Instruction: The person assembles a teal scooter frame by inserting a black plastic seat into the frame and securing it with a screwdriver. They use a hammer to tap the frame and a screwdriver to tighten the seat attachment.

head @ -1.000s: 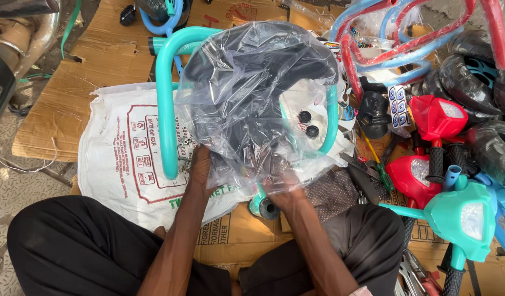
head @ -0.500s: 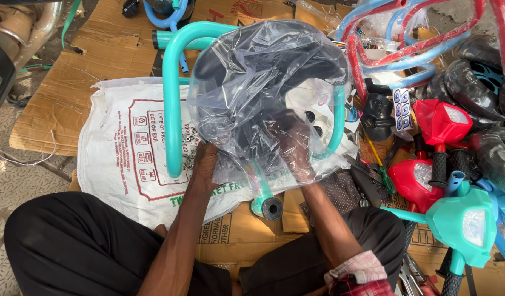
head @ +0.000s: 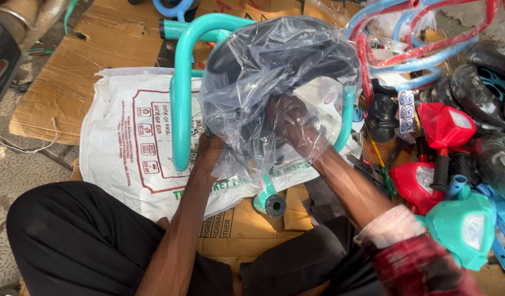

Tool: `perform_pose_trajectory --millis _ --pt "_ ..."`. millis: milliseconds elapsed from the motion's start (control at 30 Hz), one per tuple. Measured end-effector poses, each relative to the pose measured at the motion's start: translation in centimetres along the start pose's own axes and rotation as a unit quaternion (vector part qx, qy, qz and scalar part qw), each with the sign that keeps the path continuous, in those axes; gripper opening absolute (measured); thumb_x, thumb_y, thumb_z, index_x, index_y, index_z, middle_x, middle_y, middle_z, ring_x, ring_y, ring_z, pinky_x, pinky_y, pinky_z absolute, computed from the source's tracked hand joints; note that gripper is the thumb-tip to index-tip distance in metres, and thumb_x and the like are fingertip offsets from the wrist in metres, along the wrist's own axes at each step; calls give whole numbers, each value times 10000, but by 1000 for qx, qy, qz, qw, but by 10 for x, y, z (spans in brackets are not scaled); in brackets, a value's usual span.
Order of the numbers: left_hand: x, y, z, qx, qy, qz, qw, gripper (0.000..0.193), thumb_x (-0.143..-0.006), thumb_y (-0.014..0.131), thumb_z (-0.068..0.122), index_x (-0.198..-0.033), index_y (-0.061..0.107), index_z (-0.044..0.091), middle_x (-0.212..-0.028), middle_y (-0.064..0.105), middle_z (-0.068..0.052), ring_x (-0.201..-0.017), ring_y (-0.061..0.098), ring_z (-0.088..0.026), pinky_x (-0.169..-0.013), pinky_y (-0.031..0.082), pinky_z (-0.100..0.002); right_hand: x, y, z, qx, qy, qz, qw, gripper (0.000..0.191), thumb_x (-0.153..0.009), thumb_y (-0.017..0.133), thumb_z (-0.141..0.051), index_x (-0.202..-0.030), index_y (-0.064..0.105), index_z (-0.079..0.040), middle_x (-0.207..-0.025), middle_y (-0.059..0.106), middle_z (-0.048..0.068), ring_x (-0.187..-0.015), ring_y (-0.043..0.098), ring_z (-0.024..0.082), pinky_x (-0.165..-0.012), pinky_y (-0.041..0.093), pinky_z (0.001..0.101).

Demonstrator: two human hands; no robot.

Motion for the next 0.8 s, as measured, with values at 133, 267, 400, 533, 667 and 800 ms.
perform_pose_trajectory --millis 133,267,400,533,667,800 --pt "-4 1 -1 13 -30 10 999 419 -810 738 155 -1201 655 30 -1035 710 -87 -862 714 -212 -733 617 -394 -7 1 -8 480 -124 -24 868 315 -1033 670 -119 -1280 592 60 -1132 620 114 -1005 616 182 -857 551 277" --pt "-5 3 3 -13 11 -2 1000 397 -820 724 124 -1200 677 20 -1040 708 -75 -874 711 -180 -739 614 -361 -22 -7 -5 698 -263 -109 658 267 -1030 730 -133 -1229 583 -31 -1079 627 70 -926 615 168 -810 540 276" --pt "-5 3 4 -11 6 14 1000 403 -813 733 139 -1189 682 3 -1016 717 -85 -847 703 -203 -708 594 -372 -35 -1 3 840 -374 -140 369 325 -1004 745 -139 -1255 554 -60 -1104 636 75 -936 628 207 -812 533 330" --pt "-1 9 6 3 21 -17 1000 458 -776 746 167 -1198 671 6 -1018 726 -85 -855 717 -209 -726 608 -376 -31 3 3 972 -166 167 -1 387 -1029 682 -319 -1295 607 -49 -1183 673 115 -1069 659 276 -945 534 426" --pt "1 5 1 -16 -6 9 1000 462 -780 751 194 -1205 676 26 -1024 735 -72 -861 728 -184 -736 620 -360 15 18 11 860 -249 79 439 378 -1029 632 -222 -1347 571 -28 -1245 657 151 -1120 670 276 -944 576 424" --pt "-6 -1 -4 -8 20 -22 1000 481 -788 776 195 -1218 668 10 -1049 721 -76 -878 716 -182 -760 609 -358 20 16 -10 886 -246 40 391 365 -1007 589 -237 -1309 601 -32 -1253 661 154 -1112 669 258 -911 552 405"
Point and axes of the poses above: each hand's wrist, its own x-axis away from the middle knuckle, its own y-axis out of the palm, z = x × y, the point moved 2 cm from there along -x, towards the middle knuckle
